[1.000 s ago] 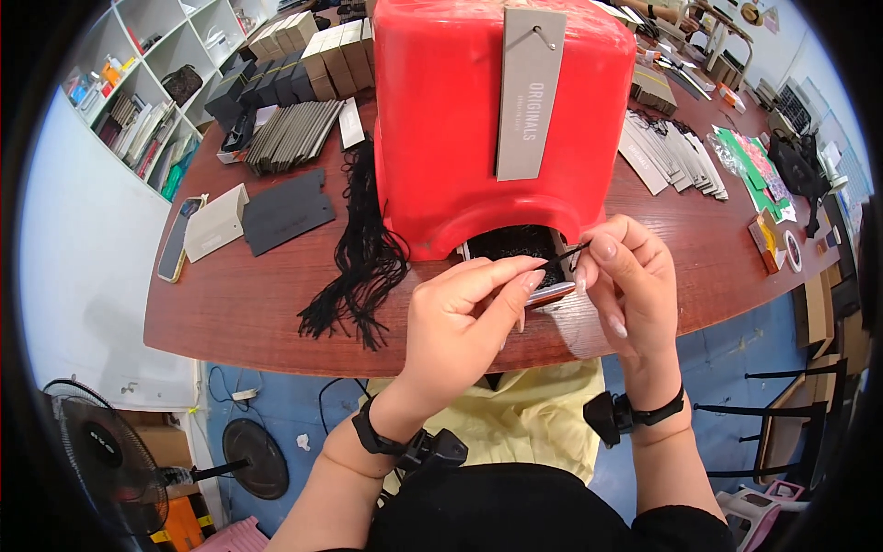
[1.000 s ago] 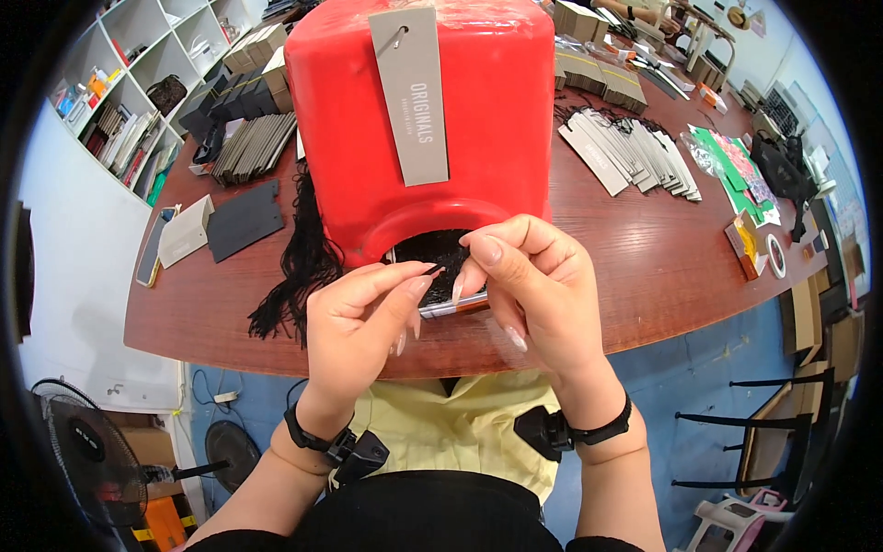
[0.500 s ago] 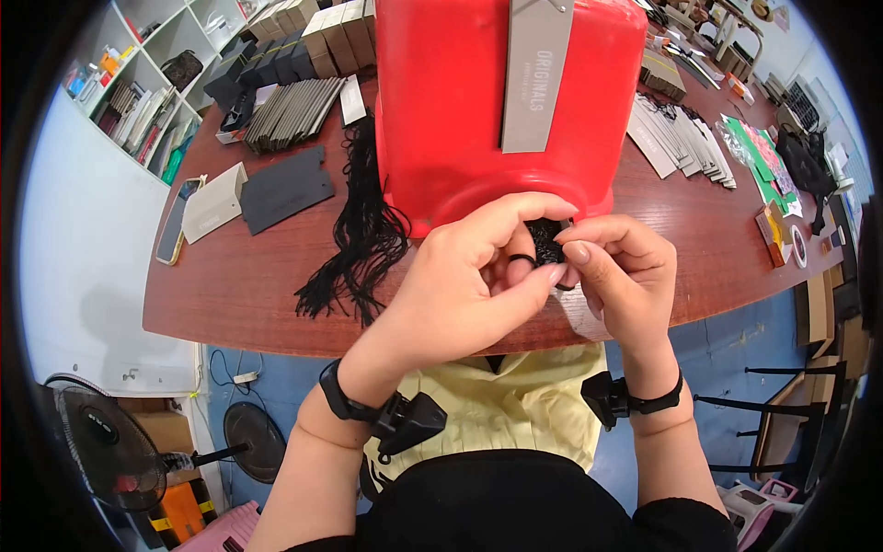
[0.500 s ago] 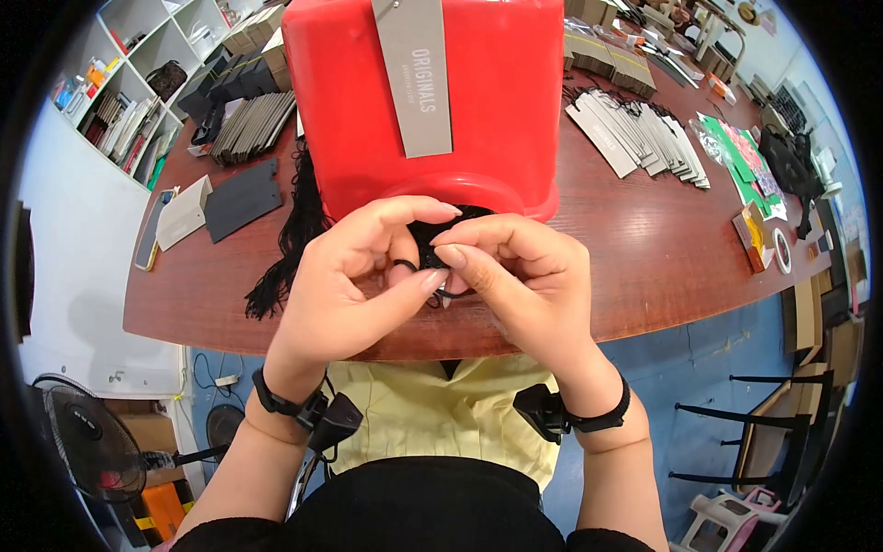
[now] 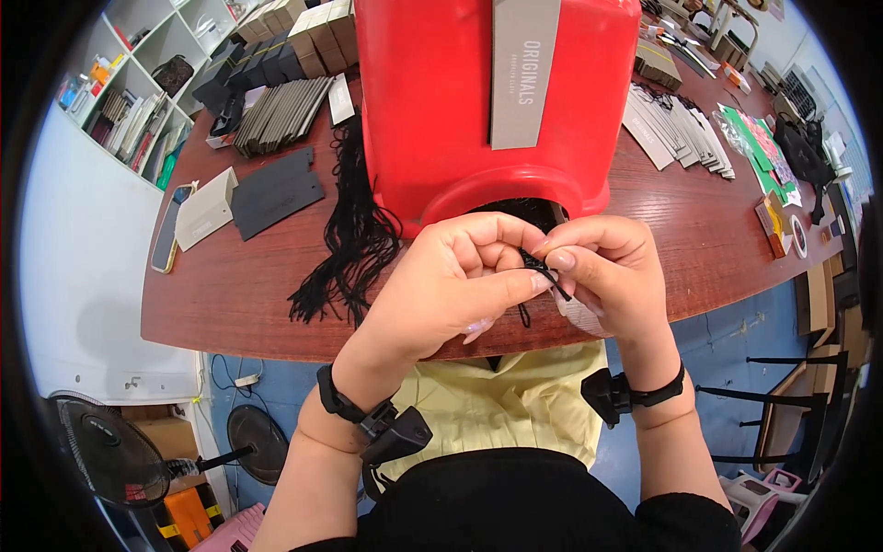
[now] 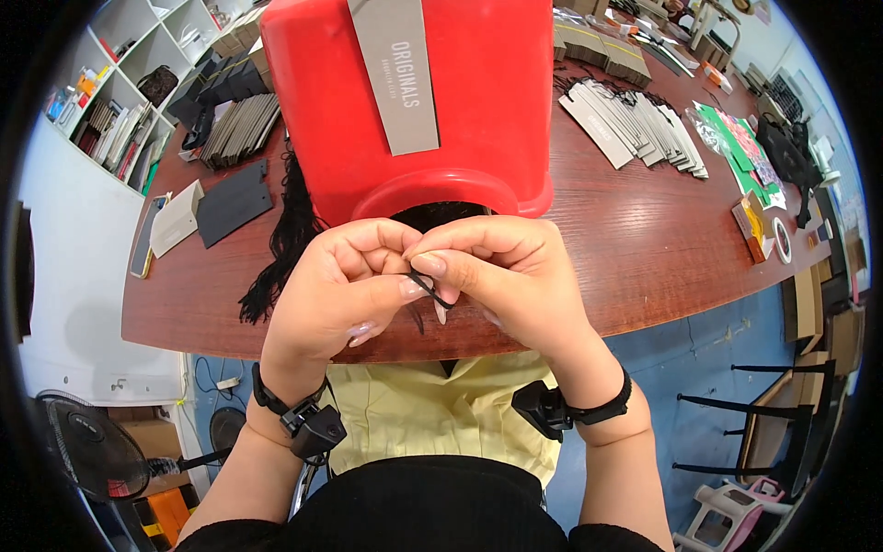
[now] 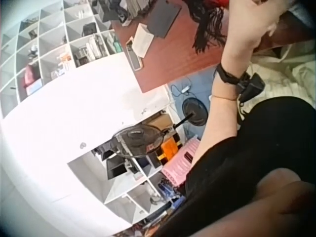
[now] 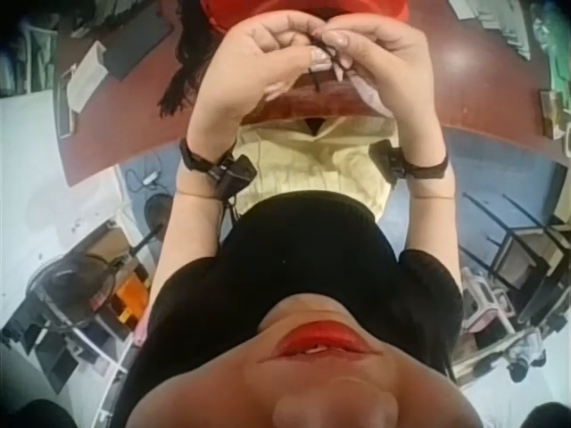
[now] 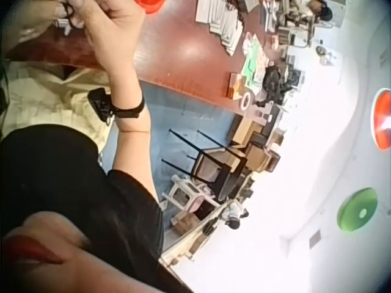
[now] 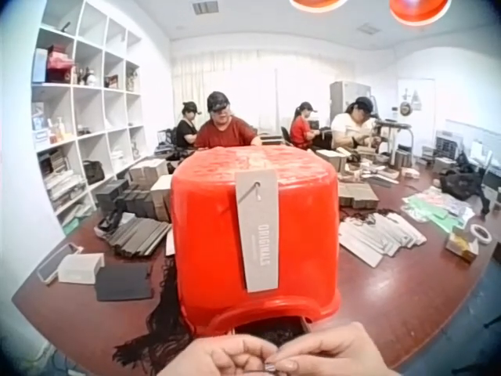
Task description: The person threads a black cord through the holes of two different tags and fastens the ends together by hand. After repeating this, they place the finished tags onto a metal hook on a red container and sort through a stack of new tags.
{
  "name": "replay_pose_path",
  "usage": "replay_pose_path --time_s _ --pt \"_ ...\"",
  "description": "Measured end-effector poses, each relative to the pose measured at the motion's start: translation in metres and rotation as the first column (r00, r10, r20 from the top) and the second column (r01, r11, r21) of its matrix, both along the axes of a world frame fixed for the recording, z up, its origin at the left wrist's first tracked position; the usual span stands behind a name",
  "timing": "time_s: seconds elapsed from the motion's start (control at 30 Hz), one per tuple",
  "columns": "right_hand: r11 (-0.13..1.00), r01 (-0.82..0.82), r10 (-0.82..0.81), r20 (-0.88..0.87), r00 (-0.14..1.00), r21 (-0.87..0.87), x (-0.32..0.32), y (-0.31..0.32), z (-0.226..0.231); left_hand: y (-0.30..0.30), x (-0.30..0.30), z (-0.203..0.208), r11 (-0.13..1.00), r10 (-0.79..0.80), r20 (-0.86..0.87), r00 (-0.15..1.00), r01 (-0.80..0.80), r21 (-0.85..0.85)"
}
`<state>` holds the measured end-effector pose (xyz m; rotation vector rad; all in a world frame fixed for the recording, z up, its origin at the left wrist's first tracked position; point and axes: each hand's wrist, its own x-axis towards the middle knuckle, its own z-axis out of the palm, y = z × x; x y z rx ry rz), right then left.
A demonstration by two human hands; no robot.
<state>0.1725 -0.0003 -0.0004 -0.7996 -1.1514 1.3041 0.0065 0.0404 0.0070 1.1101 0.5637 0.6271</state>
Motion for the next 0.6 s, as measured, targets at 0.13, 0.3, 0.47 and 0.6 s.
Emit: replay_pose_path --time_s 0.13,0.3,0.47,0.6 --pt "0.995 -0.087 0.081 -0.115 0.99 -0.055 0.002 0.001 0.001 0.002 0.001 -0.006 0.989 -0.034 0.067 0.997 0.043 -0.143" --pt "0.988 -0.09 0.085 -0.047 0.995 -0.122 0.007 0.001 0.002 -0.007 0.004 0.003 0.993 0.061 -0.075 0.995 -0.053 0.102" --pt "0.986 -0.136 0.115 -0.195 0.974 -0.1 0.006 0.002 0.003 -0.015 -0.002 0.005 0.955 0.099 -0.205 0.974 -0.035 0.293" --pt "0.989 -0.107 0.087 -0.185 0.979 -0.102 0.005 0.001 0.002 -0.018 0.002 0.001 0.874 0.273 -0.152 0.95 -0.179 0.451"
